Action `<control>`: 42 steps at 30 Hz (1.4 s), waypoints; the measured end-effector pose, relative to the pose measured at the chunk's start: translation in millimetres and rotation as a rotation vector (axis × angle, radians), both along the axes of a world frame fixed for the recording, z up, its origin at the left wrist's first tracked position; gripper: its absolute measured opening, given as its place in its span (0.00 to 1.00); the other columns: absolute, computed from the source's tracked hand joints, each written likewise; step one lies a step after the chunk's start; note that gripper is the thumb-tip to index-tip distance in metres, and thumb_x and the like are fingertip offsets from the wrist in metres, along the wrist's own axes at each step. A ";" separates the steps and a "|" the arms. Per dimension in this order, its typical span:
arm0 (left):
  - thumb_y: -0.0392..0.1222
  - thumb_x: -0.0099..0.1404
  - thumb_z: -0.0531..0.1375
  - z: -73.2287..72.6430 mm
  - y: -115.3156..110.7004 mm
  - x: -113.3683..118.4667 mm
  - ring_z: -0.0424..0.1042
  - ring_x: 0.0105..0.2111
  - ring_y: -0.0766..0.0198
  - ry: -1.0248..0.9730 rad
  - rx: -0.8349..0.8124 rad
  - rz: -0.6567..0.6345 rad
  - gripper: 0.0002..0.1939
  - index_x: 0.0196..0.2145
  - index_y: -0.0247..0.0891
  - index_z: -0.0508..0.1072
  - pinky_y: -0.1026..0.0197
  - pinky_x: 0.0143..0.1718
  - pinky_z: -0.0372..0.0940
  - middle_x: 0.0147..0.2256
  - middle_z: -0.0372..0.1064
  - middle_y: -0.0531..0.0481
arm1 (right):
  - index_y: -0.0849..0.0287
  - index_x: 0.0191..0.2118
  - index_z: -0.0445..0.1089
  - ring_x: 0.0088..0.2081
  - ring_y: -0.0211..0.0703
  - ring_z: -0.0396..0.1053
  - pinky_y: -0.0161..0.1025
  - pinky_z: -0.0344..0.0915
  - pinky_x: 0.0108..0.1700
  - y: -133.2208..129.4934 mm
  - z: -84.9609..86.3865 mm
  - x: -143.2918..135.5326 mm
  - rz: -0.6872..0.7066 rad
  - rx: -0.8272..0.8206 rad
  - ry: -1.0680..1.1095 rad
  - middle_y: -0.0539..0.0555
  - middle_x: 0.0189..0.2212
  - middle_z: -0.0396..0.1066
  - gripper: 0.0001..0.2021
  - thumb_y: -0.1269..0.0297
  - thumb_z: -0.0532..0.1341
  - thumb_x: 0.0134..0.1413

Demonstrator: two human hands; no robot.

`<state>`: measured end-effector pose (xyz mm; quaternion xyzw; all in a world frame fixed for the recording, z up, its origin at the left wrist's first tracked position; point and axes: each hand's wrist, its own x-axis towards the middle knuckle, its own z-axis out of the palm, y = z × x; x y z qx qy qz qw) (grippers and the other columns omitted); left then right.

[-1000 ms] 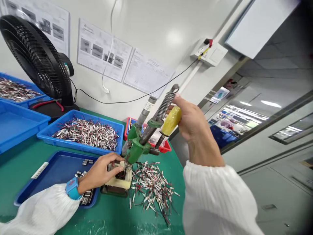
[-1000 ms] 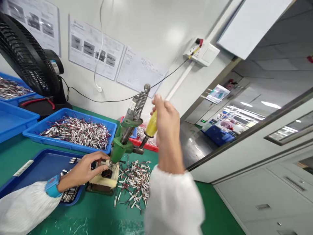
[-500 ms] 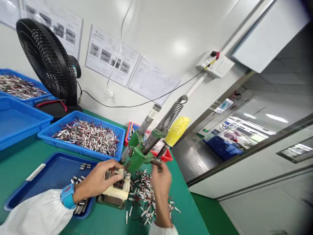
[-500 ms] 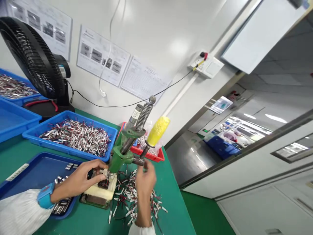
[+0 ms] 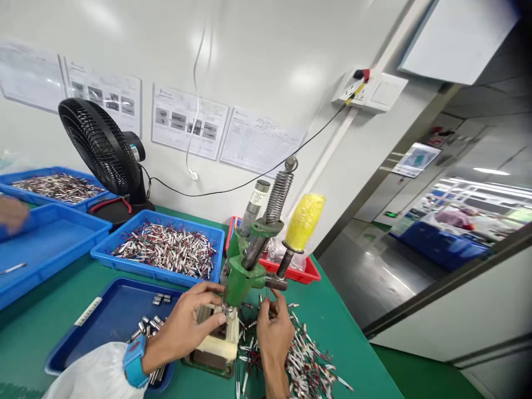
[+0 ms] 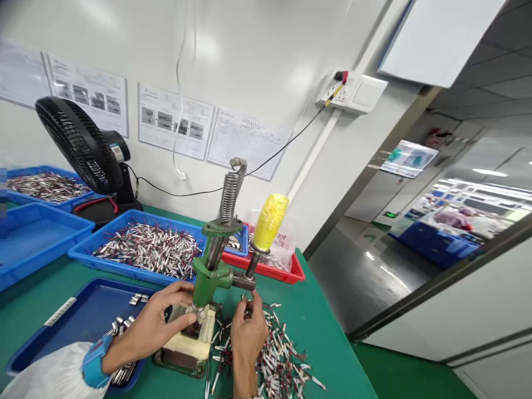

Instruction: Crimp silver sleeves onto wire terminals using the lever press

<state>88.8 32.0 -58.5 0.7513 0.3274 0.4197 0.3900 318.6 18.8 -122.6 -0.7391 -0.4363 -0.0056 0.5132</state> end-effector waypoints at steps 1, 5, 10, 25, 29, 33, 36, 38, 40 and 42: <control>0.51 0.66 0.64 1.2 0.6 3.3 0.72 0.53 0.48 -0.036 -0.040 -0.005 0.13 0.36 0.38 0.79 0.48 0.57 0.67 0.52 0.73 0.37 | 0.60 0.50 0.77 0.30 0.51 0.74 0.39 0.62 0.33 -0.4 -0.3 -0.6 -0.005 0.020 0.019 0.58 0.32 0.79 0.27 0.46 0.53 0.59; 0.60 0.66 0.62 12.6 1.6 3.2 0.73 0.52 0.49 -0.027 -0.171 -0.202 0.21 0.34 0.37 0.78 0.49 0.56 0.68 0.50 0.75 0.38 | 0.58 0.46 0.80 0.39 0.53 0.78 0.39 0.66 0.38 -2.9 4.8 -4.6 -0.006 0.074 0.106 0.58 0.40 0.80 0.28 0.40 0.55 0.59; 0.54 0.70 0.59 35.1 21.6 -40.2 0.65 0.62 0.49 0.189 0.020 0.021 0.15 0.45 0.43 0.79 0.48 0.62 0.63 0.62 0.67 0.43 | 0.60 0.59 0.73 0.45 0.52 0.78 0.40 0.69 0.43 -5.9 12.0 -5.7 0.007 0.176 0.184 0.61 0.47 0.79 0.30 0.43 0.57 0.61; 0.35 0.69 0.54 -9.2 27.9 -80.2 0.76 0.44 0.48 0.973 0.061 0.175 0.13 0.37 0.40 0.79 0.54 0.43 0.65 0.41 0.77 0.43 | 0.62 0.45 0.81 0.44 0.50 0.78 0.42 0.72 0.49 -22.8 6.2 -13.5 0.058 0.333 -0.088 0.62 0.42 0.80 0.21 0.48 0.60 0.65; 0.35 0.70 0.51 -21.7 32.0 -85.7 0.74 0.44 0.49 0.821 0.099 0.138 0.13 0.38 0.37 0.76 0.52 0.46 0.66 0.41 0.76 0.41 | 0.61 0.43 0.82 0.41 0.47 0.79 0.35 0.73 0.44 -55.2 -2.6 -60.5 0.131 0.243 0.079 0.59 0.40 0.80 0.18 0.50 0.63 0.63; 0.41 0.74 0.50 -26.3 32.7 -88.6 0.74 0.41 0.55 0.520 0.152 0.095 0.12 0.41 0.39 0.72 0.57 0.43 0.66 0.40 0.76 0.45 | 0.60 0.35 0.81 0.32 0.41 0.76 0.31 0.71 0.37 -65.6 3.1 -98.8 0.184 0.219 0.130 0.55 0.31 0.79 0.17 0.50 0.64 0.62; 0.46 0.76 0.51 -21.6 29.7 -86.3 0.74 0.37 0.59 0.348 0.166 0.070 0.12 0.42 0.41 0.72 0.61 0.39 0.65 0.38 0.76 0.49 | 0.60 0.32 0.80 0.29 0.39 0.73 0.29 0.68 0.33 -60.4 7.9 -105.9 0.190 0.182 0.178 0.54 0.27 0.76 0.19 0.48 0.64 0.61; 0.47 0.75 0.53 -18.1 27.3 -84.9 0.74 0.36 0.61 0.268 0.174 0.071 0.11 0.42 0.41 0.73 0.63 0.38 0.66 0.38 0.76 0.50 | 0.61 0.31 0.79 0.26 0.39 0.71 0.30 0.67 0.30 -56.3 2.7 -102.5 0.225 0.150 0.232 0.54 0.24 0.75 0.21 0.46 0.64 0.60; 0.47 0.75 0.56 -15.9 25.5 -84.4 0.76 0.36 0.61 0.202 0.183 0.093 0.10 0.42 0.41 0.74 0.64 0.38 0.67 0.38 0.78 0.51 | 0.62 0.30 0.78 0.25 0.39 0.70 0.30 0.66 0.28 -53.2 -8.4 -96.5 0.291 0.105 0.295 0.53 0.22 0.73 0.22 0.45 0.64 0.59; 0.47 0.74 0.57 -15.4 24.4 -84.8 0.77 0.38 0.61 0.153 0.190 0.118 0.10 0.43 0.41 0.76 0.64 0.40 0.69 0.39 0.79 0.50 | 0.63 0.29 0.77 0.24 0.39 0.68 0.30 0.65 0.27 -51.3 -20.1 -91.4 0.340 0.066 0.338 0.53 0.21 0.72 0.23 0.44 0.64 0.59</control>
